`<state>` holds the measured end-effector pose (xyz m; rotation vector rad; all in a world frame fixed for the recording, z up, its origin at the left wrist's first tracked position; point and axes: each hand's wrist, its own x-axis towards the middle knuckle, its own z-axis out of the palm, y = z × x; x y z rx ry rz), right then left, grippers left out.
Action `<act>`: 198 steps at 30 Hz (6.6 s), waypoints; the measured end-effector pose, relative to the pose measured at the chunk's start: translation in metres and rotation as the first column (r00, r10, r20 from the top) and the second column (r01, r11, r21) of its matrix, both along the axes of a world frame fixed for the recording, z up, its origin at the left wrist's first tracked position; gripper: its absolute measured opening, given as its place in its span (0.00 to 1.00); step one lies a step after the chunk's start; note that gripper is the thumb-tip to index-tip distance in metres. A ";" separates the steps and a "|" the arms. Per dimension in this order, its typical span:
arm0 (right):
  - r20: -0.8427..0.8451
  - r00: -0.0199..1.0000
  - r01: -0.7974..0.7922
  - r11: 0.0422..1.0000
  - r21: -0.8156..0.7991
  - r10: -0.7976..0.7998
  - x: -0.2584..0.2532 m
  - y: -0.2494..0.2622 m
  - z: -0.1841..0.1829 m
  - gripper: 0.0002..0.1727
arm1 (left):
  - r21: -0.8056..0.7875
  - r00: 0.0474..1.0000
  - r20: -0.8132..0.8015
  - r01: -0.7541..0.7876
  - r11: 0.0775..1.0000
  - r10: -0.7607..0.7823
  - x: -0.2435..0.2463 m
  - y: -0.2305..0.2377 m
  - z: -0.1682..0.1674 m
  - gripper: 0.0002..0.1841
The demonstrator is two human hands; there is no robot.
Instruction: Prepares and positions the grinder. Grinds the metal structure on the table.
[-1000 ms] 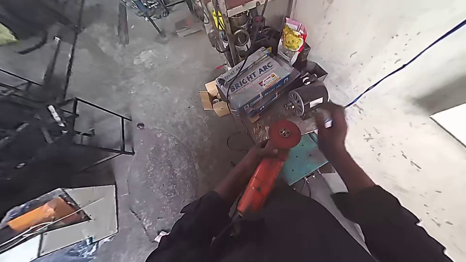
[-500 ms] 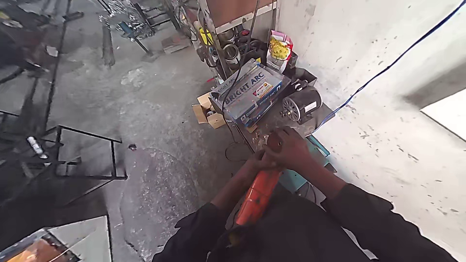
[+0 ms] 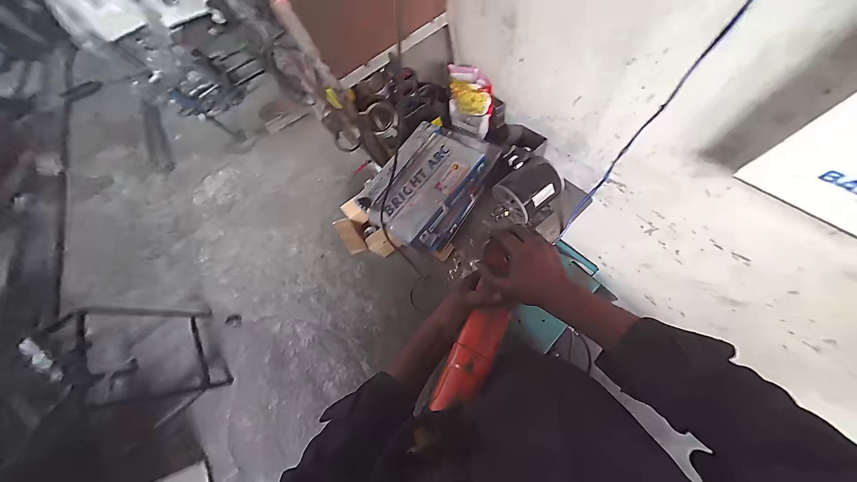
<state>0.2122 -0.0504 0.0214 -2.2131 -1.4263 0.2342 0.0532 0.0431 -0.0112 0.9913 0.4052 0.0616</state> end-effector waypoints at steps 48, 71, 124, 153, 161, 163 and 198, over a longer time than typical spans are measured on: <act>-0.107 0.537 0.844 0.532 0.073 -0.837 -0.143 -0.028 0.011 0.13 | 0.209 0.447 -0.126 0.885 0.416 -0.886 0.069 0.127 -0.006 0.24; -0.262 0.525 0.831 0.422 0.361 -0.810 -0.135 0.015 0.042 0.18 | 0.068 0.451 0.054 0.888 0.454 -0.891 0.077 0.161 -0.010 0.21; -0.346 0.856 0.386 0.920 -0.066 -0.384 -0.132 -0.293 -0.045 0.45 | 0.423 0.290 -0.759 0.900 -0.103 -0.583 -0.030 -0.150 0.016 0.40; -0.930 0.006 0.200 0.911 0.361 0.367 0.059 -0.293 -0.027 0.14 | 0.497 0.811 -0.190 -0.407 0.767 0.554 0.083 -0.375 0.029 0.37; -0.834 -0.372 -0.237 0.827 0.509 0.407 0.065 -0.342 0.004 0.24 | 0.938 0.716 -0.058 -0.200 0.284 0.696 0.044 -0.535 0.092 0.44; -0.836 -0.373 -0.365 0.764 0.531 0.403 0.051 -0.357 0.013 0.24 | 0.978 0.678 0.063 -0.189 0.090 0.733 0.037 -0.577 0.088 0.32; -0.578 -0.350 -0.792 -0.563 -0.237 0.737 -0.207 -0.520 0.025 0.43 | -0.143 -0.710 0.009 -0.698 -0.701 0.705 0.038 -0.730 0.010 0.35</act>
